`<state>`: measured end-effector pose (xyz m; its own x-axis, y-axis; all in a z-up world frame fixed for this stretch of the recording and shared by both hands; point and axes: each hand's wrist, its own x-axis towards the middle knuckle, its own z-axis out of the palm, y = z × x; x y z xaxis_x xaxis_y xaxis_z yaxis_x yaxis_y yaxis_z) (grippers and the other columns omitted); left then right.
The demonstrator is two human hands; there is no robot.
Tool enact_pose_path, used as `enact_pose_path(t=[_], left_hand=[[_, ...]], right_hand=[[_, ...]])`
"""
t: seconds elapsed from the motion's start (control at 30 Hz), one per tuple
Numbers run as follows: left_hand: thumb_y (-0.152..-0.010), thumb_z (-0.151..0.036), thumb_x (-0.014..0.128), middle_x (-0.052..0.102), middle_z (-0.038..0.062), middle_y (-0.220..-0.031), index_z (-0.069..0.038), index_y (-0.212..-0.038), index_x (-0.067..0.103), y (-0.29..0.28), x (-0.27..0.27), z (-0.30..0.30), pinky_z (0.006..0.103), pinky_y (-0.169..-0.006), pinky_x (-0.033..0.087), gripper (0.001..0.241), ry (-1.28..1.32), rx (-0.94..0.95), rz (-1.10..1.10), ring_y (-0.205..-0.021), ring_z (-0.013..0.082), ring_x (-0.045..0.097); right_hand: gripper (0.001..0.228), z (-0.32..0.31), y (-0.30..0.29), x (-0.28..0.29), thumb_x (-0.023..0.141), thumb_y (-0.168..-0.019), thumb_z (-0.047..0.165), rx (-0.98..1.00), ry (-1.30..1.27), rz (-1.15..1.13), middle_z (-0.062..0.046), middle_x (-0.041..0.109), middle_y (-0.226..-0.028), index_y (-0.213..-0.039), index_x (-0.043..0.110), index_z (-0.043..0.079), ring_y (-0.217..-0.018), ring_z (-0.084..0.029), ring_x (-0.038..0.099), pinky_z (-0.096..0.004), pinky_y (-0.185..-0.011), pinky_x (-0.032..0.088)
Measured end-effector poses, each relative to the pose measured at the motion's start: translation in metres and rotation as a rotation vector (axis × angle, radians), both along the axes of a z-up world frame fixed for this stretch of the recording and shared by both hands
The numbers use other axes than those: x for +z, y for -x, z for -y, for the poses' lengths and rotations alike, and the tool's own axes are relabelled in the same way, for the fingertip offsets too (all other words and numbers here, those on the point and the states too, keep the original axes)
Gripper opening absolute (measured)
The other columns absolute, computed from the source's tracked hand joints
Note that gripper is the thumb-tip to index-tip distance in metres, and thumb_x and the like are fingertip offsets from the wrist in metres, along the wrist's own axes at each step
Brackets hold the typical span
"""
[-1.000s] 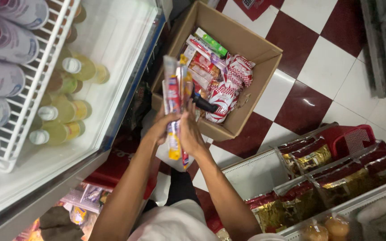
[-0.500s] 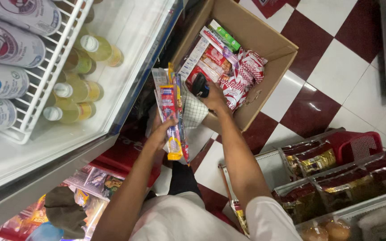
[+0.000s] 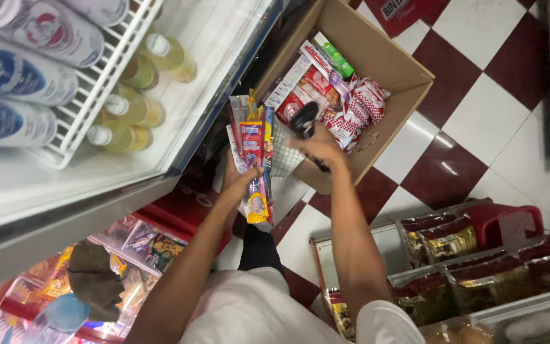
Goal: The person wipes a store shelf with a cloth, then picks up multiple packaged items from a box, scans them individually with a handheld scanner, and places them onto the shelf.
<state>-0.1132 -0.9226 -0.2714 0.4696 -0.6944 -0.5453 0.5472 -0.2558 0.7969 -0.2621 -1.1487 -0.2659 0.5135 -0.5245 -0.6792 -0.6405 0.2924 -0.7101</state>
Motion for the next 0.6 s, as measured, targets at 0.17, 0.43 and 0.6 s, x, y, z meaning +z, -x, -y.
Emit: enact_pose_path(t=[0.17,0.43,0.6], left_hand=[[-0.076,0.001,0.076,0.065,0.011,-0.121,-0.006,-0.139,0.043,0.006,0.029,-0.014,0.0366,-0.093,0.056,0.072,-0.009,-0.013,0.117,-0.109,0.0204,0.066],[-0.076,-0.004,0.075,0.064,0.009,-0.122,-0.010,-0.140,0.040,0.017,0.097,-0.090,0.0374,-0.092,0.056,0.073,-0.026,0.119,-0.140,-0.109,0.0183,0.065],[-0.076,-0.005,0.076,0.063,0.010,-0.124,-0.010,-0.144,0.042,0.018,0.143,-0.184,0.0363,-0.095,0.055,0.076,0.024,0.074,-0.071,-0.110,0.0199,0.064]], right_hand=[[0.067,-0.047,-0.026,0.036,0.095,-0.066,0.018,0.038,0.567,-0.200,-0.016,0.072,-0.108,-0.123,0.063,0.005,-0.099,-0.033,0.068,-0.043,-0.087,0.053],[0.050,-0.153,-0.003,0.096,0.088,-0.074,0.006,-0.405,0.051,0.341,-0.002,0.064,-0.090,-0.119,0.066,0.004,-0.072,-0.016,0.059,-0.031,-0.063,0.050],[0.049,-0.257,0.001,0.123,0.081,-0.079,-0.003,-0.506,-0.132,0.595,0.000,0.064,-0.088,-0.123,0.062,0.005,-0.072,-0.010,0.060,-0.025,-0.063,0.050]])
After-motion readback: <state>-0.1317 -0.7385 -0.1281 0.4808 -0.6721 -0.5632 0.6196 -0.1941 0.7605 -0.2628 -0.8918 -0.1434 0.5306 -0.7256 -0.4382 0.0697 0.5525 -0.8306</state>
